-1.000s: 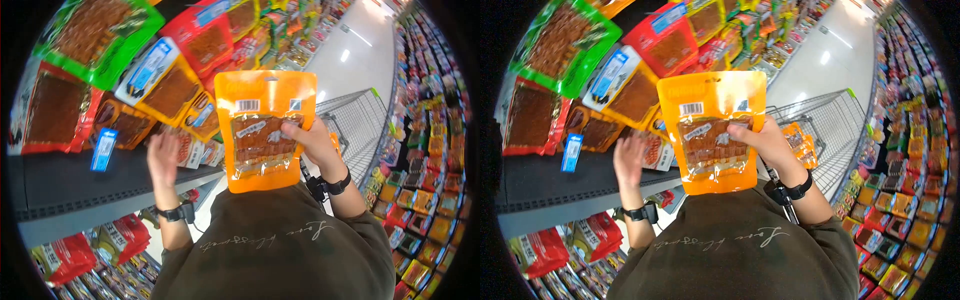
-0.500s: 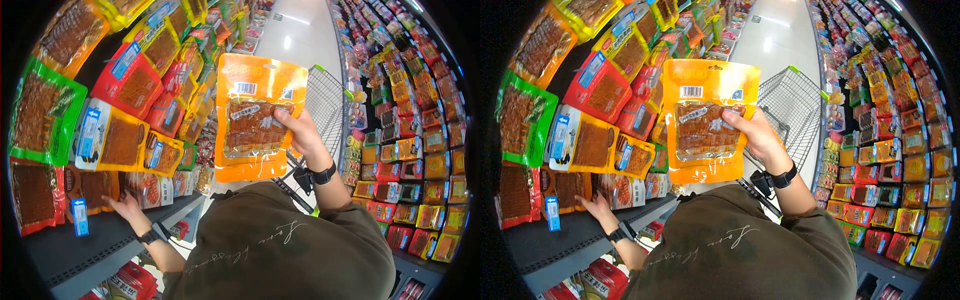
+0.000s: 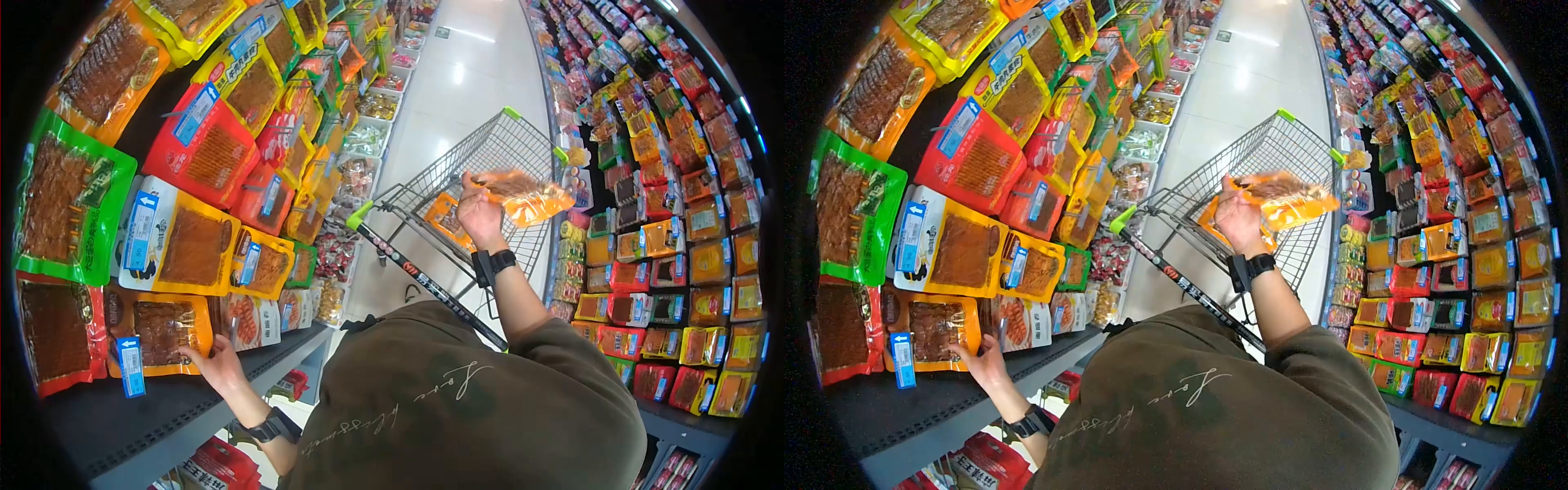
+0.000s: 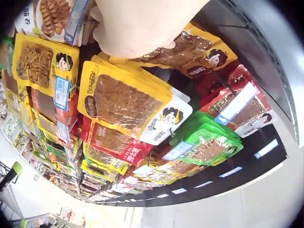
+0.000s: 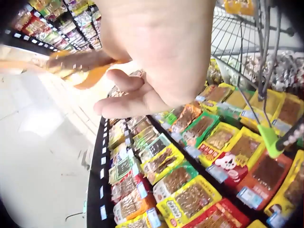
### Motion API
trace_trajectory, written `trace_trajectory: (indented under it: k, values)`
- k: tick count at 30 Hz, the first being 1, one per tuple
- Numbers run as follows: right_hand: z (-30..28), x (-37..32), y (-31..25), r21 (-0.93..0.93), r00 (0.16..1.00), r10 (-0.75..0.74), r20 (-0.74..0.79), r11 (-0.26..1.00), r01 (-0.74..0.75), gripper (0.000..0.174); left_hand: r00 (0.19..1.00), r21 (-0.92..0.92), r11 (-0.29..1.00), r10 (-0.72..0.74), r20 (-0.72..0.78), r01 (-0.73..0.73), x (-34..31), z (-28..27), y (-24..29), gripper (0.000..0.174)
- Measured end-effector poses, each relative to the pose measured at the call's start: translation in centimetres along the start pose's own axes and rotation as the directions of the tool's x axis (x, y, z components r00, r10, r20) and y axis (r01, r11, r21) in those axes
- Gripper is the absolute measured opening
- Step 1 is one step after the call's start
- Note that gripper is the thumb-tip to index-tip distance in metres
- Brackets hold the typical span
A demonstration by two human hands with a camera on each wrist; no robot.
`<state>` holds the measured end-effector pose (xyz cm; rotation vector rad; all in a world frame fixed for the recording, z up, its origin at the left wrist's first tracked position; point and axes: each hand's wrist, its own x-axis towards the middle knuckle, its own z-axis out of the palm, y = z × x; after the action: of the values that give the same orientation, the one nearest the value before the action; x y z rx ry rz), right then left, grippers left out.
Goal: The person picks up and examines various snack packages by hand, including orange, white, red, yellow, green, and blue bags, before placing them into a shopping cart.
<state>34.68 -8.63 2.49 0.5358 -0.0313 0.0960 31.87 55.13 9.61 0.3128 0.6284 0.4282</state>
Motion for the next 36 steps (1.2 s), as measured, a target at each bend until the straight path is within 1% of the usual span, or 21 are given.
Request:
trace_trajectory:
  k: [2,3,5,6,10,14,18,20,21,22,24,25,26,27,28,30,31,32,34,35,36]
  values:
    - [-1.7,0.4,-1.5,-0.184,0.999,-0.026,0.020,0.983,0.029,0.068,0.999,0.014,1.000,-0.004,-0.032,0.005,-0.8,0.2,0.3,0.066]
    - [-1.8,0.8,-1.4,-0.133,0.999,0.033,0.012,0.991,-0.031,0.084,0.993,-0.025,0.999,-0.039,0.112,0.042,-2.1,0.9,-0.1,0.064]
    - [-2.1,1.0,-0.7,-0.181,0.999,0.015,-0.052,0.983,-0.024,0.085,0.945,-0.106,0.990,-0.055,0.323,0.094,-4.5,1.9,-0.5,0.057]
    - [-2.5,1.6,0.4,-0.229,0.994,-0.012,-0.111,0.973,-0.014,0.086,0.918,-0.023,1.000,0.002,0.396,0.008,-6.1,2.8,-1.1,0.055]
    - [-2.3,3.2,4.4,-0.333,0.968,0.192,-0.164,0.913,-0.237,0.072,0.897,-0.102,0.994,0.070,0.437,-0.028,-8.7,3.4,-2.6,0.042]
    - [-0.1,4.9,11.0,-0.451,0.897,0.379,-0.227,0.776,-0.442,0.067,0.910,-0.147,0.984,-0.028,0.413,0.097,-12.6,4.4,-4.7,0.033]
    - [1.1,6.2,17.3,-0.563,0.803,0.483,-0.349,0.577,-0.592,0.066,0.811,-0.216,0.885,-0.250,0.529,0.413,-14.2,2.9,-6.3,0.014]
    - [0.9,7.2,19.7,-0.721,0.699,0.585,-0.410,0.261,-0.642,0.066,0.699,-0.287,0.716,-0.378,0.607,0.637,-14.1,1.3,-7.3,0.010]
    - [0.5,7.6,20.8,-0.705,0.626,0.658,-0.418,0.200,-0.680,0.067,0.607,-0.174,0.682,-0.468,0.642,0.711,-13.8,0.8,-7.5,0.009]
    - [0.6,7.6,22.4,-0.701,0.618,0.665,-0.419,0.195,-0.686,0.067,0.504,-0.056,0.634,-0.556,0.661,0.772,-13.6,0.4,-7.7,0.012]
    - [0.8,7.0,26.4,-0.770,0.611,0.591,-0.526,-0.026,-0.638,0.064,0.298,0.038,0.427,-0.691,0.659,0.904,-14.9,1.5,-8.5,0.017]
    - [-0.1,6.6,28.0,-0.766,0.609,0.590,-0.530,-0.025,-0.642,0.064,0.145,0.132,0.327,-0.697,0.703,0.936,-14.2,1.6,-9.3,0.021]
    - [-1.0,6.2,29.4,-0.913,0.697,0.620,-0.360,-0.080,-0.401,0.059,-0.015,0.230,0.223,-0.686,0.728,0.947,-13.5,1.8,-10.1,0.025]
    - [-1.7,5.9,30.6,-0.984,0.734,0.656,-0.175,-0.124,-0.124,0.057,-0.090,0.258,0.157,-0.669,0.738,0.953,-13.5,2.2,-10.7,0.038]
    - [-1.7,5.5,31.6,-0.983,0.740,0.647,-0.183,-0.130,-0.130,0.057,-0.093,0.252,0.145,-0.669,0.737,0.957,-13.1,2.4,-11.9,0.038]
    - [-0.7,5.0,33.1,-0.974,0.667,0.709,-0.228,-0.155,-0.168,0.062,-0.412,0.430,-0.082,-0.491,0.768,0.899,-12.5,2.6,-14.3,0.050]
    - [0.7,5.1,32.2,-0.797,0.505,0.628,-0.592,-0.366,-0.480,0.057,-0.362,0.378,-0.067,-0.484,0.797,0.923,-12.8,2.3,-14.6,0.059]
    - [0.8,4.9,32.3,-0.795,0.508,0.621,-0.597,-0.370,-0.482,0.057,-0.364,0.377,-0.074,-0.479,0.799,0.923,-12.8,2.2,-14.2,0.059]
    - [0.7,4.1,33.1,-0.887,0.685,0.565,-0.461,-0.261,-0.381,0.046,-0.295,0.361,-0.074,-0.738,0.607,0.929,-13.2,3.1,-12.4,0.061]
    - [0.6,3.8,33.4,-0.929,0.753,0.546,-0.369,-0.201,-0.310,0.035,-0.349,0.382,-0.119,-0.705,0.618,0.917,-12.9,2.7,-13.1,0.068]
    - [0.9,3.5,33.3,-0.929,0.758,0.538,-0.370,-0.207,-0.306,0.035,-0.358,0.384,-0.128,-0.699,0.619,0.914,-13.2,2.8,-13.0,0.068]
